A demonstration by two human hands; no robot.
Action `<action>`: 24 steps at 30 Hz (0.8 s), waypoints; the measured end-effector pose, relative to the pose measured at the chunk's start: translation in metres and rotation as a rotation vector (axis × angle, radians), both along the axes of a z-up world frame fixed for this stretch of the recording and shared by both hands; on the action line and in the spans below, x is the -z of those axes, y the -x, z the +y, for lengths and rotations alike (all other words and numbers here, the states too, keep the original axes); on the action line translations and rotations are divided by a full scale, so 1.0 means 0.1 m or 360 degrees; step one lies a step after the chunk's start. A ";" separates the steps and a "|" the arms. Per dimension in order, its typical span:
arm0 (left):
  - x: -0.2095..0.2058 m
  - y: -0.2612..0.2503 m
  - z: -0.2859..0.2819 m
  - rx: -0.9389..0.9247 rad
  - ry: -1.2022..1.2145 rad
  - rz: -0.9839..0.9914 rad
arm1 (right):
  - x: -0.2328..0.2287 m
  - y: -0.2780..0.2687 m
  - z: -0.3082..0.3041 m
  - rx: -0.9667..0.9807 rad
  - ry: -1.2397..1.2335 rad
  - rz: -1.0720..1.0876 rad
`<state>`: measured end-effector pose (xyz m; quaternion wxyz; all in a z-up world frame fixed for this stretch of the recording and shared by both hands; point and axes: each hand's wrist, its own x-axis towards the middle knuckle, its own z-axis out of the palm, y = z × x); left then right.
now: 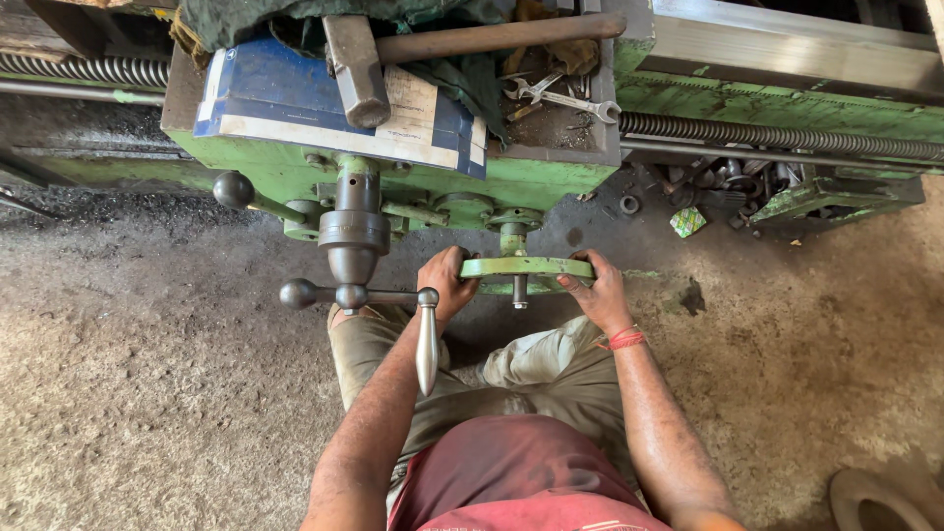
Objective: The person operates a milling machine by turning a green handwheel with both hands to adjust the machine's position. The camera is mounted overhead, showing the hands and machine controls throughout the clip.
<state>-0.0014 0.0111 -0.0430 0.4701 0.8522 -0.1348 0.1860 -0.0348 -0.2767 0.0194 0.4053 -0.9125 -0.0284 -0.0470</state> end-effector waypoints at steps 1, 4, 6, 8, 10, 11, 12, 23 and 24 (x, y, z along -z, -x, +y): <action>0.01 -0.01 0.00 -0.0001 -0.0002 0.0005 | -0.01 0.00 0.00 -0.0004 0.0007 0.0001; 0.04 -0.01 -0.01 -0.0002 -0.0015 0.0062 | -0.02 0.00 0.02 0.0003 0.0009 -0.0014; 0.06 -0.02 0.00 -0.0011 -0.0025 0.0068 | -0.04 0.01 0.03 0.0007 0.0016 -0.0009; 0.07 -0.02 -0.01 -0.0025 -0.0022 0.0063 | -0.05 0.01 0.04 0.0007 0.0017 -0.0014; 0.08 -0.02 -0.01 -0.0041 -0.0008 0.0049 | -0.06 0.01 0.05 0.0004 0.0012 -0.0029; 0.09 -0.01 -0.01 -0.0038 -0.0003 0.0046 | -0.06 0.01 0.05 0.0003 0.0010 -0.0035; 0.10 -0.01 -0.01 -0.0035 0.0002 0.0042 | -0.06 0.01 0.06 0.0002 0.0007 -0.0042; 0.21 -0.02 -0.01 -0.0032 -0.0039 0.0086 | -0.11 0.01 0.09 0.0011 0.0034 -0.0004; 0.22 -0.01 -0.01 -0.0042 -0.0029 0.0085 | -0.11 0.01 0.09 0.0008 0.0034 -0.0009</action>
